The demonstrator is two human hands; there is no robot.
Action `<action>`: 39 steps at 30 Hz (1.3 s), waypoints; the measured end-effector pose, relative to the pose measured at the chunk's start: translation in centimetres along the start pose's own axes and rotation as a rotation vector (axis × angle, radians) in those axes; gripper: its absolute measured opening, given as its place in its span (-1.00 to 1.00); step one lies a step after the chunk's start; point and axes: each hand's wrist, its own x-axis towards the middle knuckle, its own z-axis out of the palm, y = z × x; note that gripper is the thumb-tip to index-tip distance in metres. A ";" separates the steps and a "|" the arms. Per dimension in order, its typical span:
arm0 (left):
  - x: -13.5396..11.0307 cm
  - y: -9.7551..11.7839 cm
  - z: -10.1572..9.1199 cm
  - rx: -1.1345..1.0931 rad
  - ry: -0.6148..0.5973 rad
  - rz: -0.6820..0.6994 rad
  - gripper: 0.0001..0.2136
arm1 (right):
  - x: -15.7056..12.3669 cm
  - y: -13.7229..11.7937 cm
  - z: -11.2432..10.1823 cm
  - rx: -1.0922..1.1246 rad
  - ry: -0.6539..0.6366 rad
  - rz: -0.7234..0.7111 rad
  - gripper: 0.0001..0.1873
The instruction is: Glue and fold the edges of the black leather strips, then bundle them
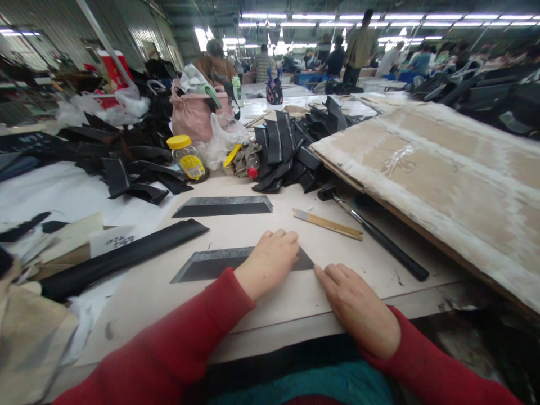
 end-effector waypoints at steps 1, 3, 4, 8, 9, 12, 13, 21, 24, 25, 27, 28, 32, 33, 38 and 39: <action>0.0 -0.2 0.0 -0.012 -0.001 -0.002 -0.89 | 0.0 0.3 -0.2 0.034 -0.020 0.001 -0.67; 0.0 -0.6 0.1 -0.057 0.010 -0.012 -0.89 | 0.3 1.2 -0.7 0.154 -0.065 0.013 -0.70; 0.0 -0.8 0.3 -0.092 0.019 -0.023 -0.87 | 0.6 1.8 -1.0 0.237 -0.085 0.022 -0.71; -0.4 -1.6 1.5 -0.227 0.089 -0.108 -0.70 | 3.3 4.0 -1.8 0.584 -0.175 0.117 -0.72; -0.6 -1.7 1.7 -0.243 0.106 -0.125 -0.66 | 4.2 4.3 -1.8 0.673 -0.240 0.166 -0.73; -0.8 -1.9 2.2 -0.263 0.125 -0.145 -0.61 | 6.6 5.1 -1.6 0.983 -0.478 0.345 -0.76; -0.9 -1.9 2.3 -0.268 0.124 -0.146 -0.62 | 7.3 5.2 -1.5 1.084 -0.539 0.391 -0.76; -0.9 -2.2 2.8 -0.312 0.149 -0.140 -0.66 | 9.4 6.0 -0.6 1.343 -0.687 0.414 -0.70; -0.9 -2.2 2.9 -0.322 0.160 -0.144 -0.68 | 9.2 6.0 -0.7 1.313 -0.738 0.407 -0.68; -0.9 -2.2 3.0 -0.323 0.161 -0.143 -0.68 | 9.2 5.9 -0.7 1.296 -0.764 0.406 -0.68; -0.9 -2.2 3.0 -0.322 0.161 -0.141 -0.68 | 9.2 5.6 -0.9 1.243 -0.780 0.394 -0.68; -0.9 -2.2 3.0 -0.322 0.162 -0.139 -0.69 | 9.3 5.4 -1.0 1.205 -0.749 0.382 -0.68; -0.8 -2.4 3.1 -0.354 0.173 -0.140 -0.72 | 10.0 4.9 -1.1 1.043 -0.588 0.302 -0.69; -0.8 -2.4 3.1 -0.369 0.174 -0.144 -0.73 | 10.1 4.9 -1.1 1.019 -0.581 0.291 -0.69; -0.6 -2.9 2.6 -0.437 0.136 -0.174 -0.84 | 9.7 5.7 -1.0 0.949 -0.565 0.242 -0.65; -0.5 -3.0 2.6 -0.444 0.126 -0.174 -0.85 | 9.5 5.9 -1.0 0.934 -0.552 0.215 -0.64</action>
